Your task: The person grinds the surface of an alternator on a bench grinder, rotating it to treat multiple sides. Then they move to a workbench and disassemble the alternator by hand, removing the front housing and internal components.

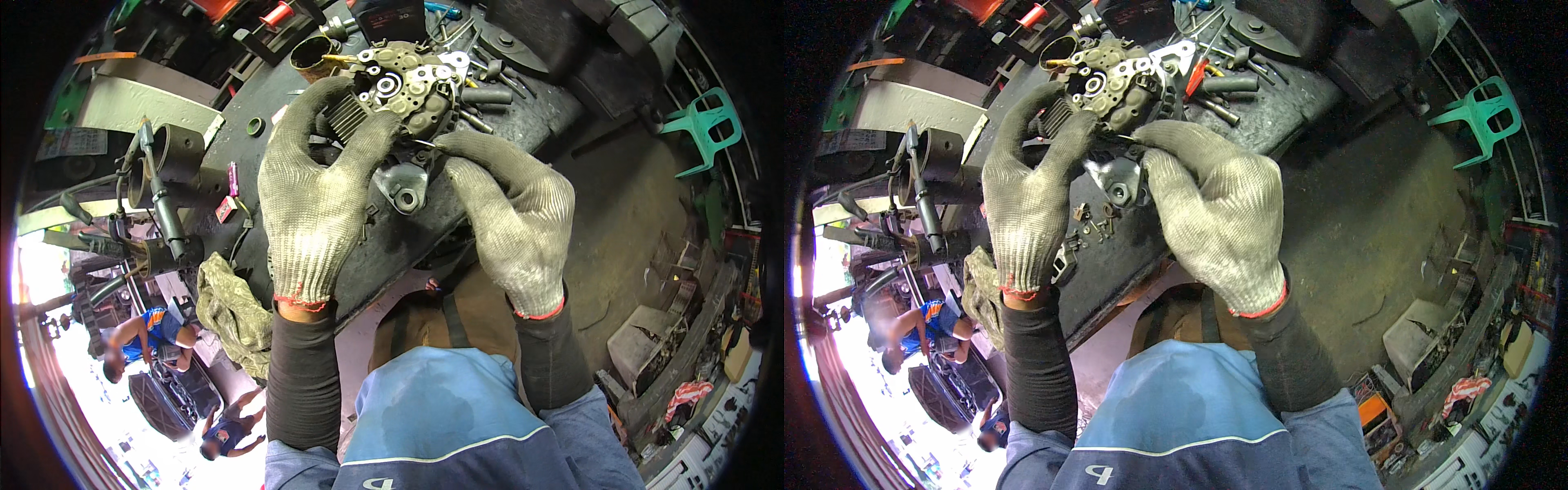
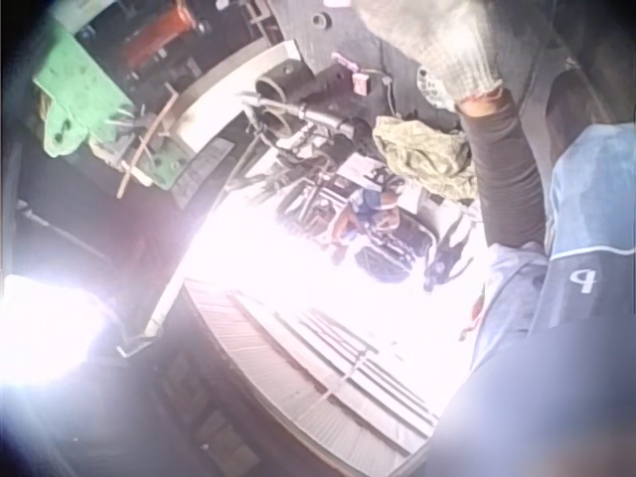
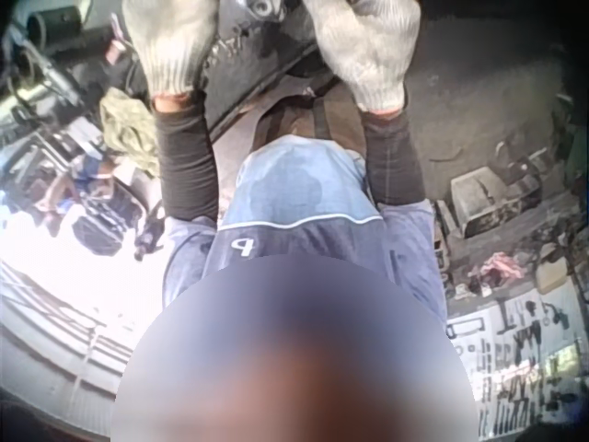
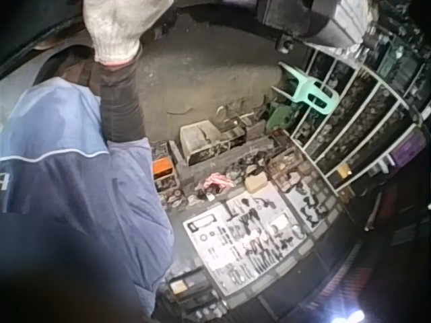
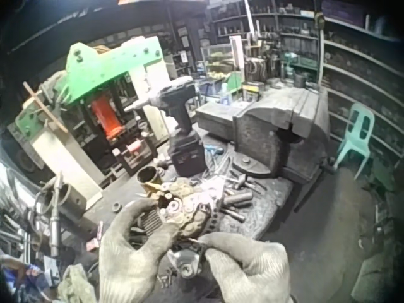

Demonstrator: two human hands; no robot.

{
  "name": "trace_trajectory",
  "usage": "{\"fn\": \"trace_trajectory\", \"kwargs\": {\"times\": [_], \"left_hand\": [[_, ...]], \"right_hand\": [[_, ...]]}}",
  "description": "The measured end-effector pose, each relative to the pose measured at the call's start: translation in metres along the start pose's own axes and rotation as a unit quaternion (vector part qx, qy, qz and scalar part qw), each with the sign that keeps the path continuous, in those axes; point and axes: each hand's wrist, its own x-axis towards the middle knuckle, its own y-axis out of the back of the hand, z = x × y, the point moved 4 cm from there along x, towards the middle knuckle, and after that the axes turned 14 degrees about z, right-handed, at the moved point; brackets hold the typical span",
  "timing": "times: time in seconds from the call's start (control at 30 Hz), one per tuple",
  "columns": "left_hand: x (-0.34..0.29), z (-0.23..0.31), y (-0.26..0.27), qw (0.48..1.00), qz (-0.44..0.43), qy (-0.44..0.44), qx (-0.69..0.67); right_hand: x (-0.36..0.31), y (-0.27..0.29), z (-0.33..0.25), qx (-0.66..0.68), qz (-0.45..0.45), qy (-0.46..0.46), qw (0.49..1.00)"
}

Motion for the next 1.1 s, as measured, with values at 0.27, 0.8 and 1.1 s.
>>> {"fn": "trace_trajectory", "kwargs": {"times": [0.27,0.8,1.1], "left_hand": [[-0.002,0.009,0.004,0.998,-0.010,0.016,0.061],[0.048,0.074,-0.029,0.957,-0.230,-0.090,0.152],[0.040,0.063,-0.023,0.965,-0.146,-0.022,0.218]], "right_hand": [[-0.005,0.011,0.005,0.028,0.009,0.040,0.999],[0.088,0.000,0.040,0.165,-0.156,-0.214,0.950],[0.119,0.026,0.068,0.071,-0.196,-0.284,0.936]]}}
